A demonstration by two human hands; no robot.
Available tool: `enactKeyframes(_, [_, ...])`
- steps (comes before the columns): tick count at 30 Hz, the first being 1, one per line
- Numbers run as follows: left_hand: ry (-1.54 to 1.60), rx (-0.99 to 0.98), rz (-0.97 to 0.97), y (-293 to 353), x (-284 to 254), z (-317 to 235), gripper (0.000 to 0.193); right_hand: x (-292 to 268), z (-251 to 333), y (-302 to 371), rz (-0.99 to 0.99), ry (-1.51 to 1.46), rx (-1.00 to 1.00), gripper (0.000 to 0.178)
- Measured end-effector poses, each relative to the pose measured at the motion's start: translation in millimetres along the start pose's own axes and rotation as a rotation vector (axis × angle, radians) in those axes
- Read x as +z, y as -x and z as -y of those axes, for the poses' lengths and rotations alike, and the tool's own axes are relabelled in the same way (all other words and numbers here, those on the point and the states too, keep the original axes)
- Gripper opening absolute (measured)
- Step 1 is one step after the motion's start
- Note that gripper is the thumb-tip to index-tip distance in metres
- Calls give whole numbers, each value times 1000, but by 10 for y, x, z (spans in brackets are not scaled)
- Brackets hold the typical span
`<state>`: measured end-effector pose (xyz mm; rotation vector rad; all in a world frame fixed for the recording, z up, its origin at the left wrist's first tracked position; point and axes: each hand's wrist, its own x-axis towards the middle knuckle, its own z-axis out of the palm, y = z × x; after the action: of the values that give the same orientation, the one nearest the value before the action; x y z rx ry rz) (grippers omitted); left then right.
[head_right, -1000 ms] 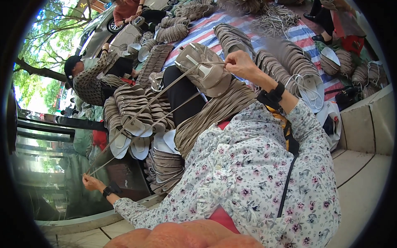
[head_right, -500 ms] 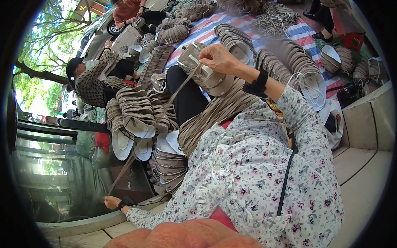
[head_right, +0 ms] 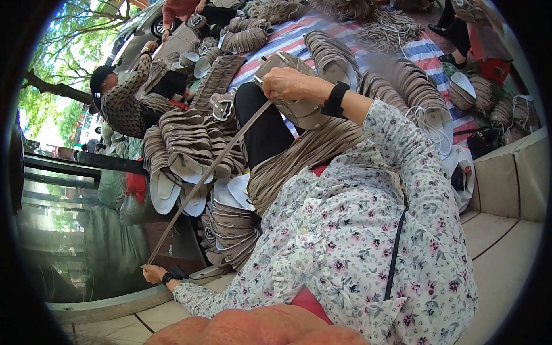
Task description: The person is manually inserting and threading laces into a shoe upper as part of the manufacturing process.
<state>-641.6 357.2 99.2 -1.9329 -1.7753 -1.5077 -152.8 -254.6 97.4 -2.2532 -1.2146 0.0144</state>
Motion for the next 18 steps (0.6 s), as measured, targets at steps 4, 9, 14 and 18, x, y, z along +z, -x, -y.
enactKeyframes(4, [-1,-60,75,39,-24,18,48,15,-29,-55,31,-96,55,12])
enactKeyframes(9, [-27,-85,104,127,-43,15,46,56,-102,-83,94,3,-5,9])
enactKeyframes(14, [23,-121,152,189,-36,81,49,102,-67,-20,19,25,20,7])
enactKeyframes(18, [-6,-125,191,202,0,78,51,184,-1,14,-88,4,-65,8])
